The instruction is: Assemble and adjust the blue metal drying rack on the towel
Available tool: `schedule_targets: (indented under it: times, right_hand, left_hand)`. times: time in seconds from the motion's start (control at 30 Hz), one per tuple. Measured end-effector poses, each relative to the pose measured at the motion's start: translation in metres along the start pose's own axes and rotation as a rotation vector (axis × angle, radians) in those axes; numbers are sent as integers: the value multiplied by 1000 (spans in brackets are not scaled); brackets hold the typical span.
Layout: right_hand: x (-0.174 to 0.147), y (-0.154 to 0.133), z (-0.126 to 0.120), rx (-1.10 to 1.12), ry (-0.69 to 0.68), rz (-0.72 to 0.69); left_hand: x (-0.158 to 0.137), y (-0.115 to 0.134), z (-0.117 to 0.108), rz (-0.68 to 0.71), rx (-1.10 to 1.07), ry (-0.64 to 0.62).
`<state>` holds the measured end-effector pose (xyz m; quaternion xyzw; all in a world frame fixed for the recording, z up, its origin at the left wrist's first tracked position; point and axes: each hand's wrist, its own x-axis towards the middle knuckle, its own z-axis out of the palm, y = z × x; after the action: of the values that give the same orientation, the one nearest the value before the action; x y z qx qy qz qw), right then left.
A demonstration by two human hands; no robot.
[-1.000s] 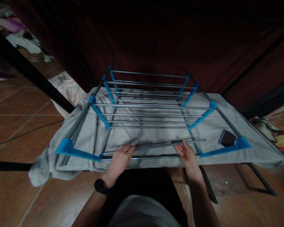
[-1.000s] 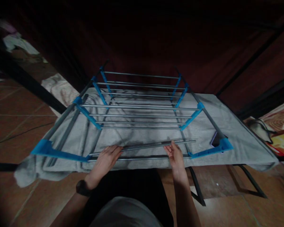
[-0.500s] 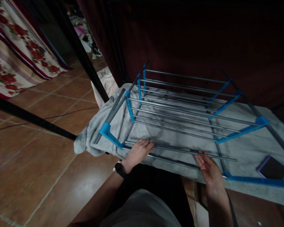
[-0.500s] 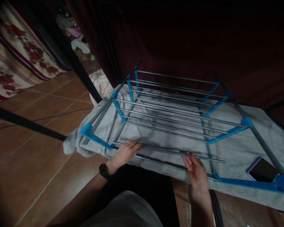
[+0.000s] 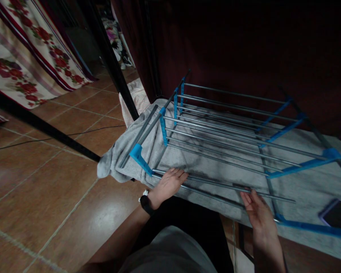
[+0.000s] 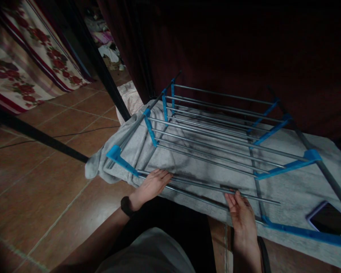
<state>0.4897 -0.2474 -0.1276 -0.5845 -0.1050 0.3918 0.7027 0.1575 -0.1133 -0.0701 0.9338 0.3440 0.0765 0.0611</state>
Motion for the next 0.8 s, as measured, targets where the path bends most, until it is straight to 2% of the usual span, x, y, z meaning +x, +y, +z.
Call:
schedule_targets:
  times: [0.1, 0.37, 0.6, 0.8]
  right_hand:
    - [-4, -6, 6, 13, 56, 60]
    - [-8, -11, 9, 31, 51, 37]
    - [-26, -24, 17, -47, -49, -29]
    - [-32, -21, 14, -83, -50, -28]
  left_hand:
    - [-2, 0, -2, 3, 12, -14]
    - [-6, -1, 0, 12, 26, 0]
    - [-7, -2, -2, 8, 21, -25]
    - [-10, -4, -3, -3, 11, -34]
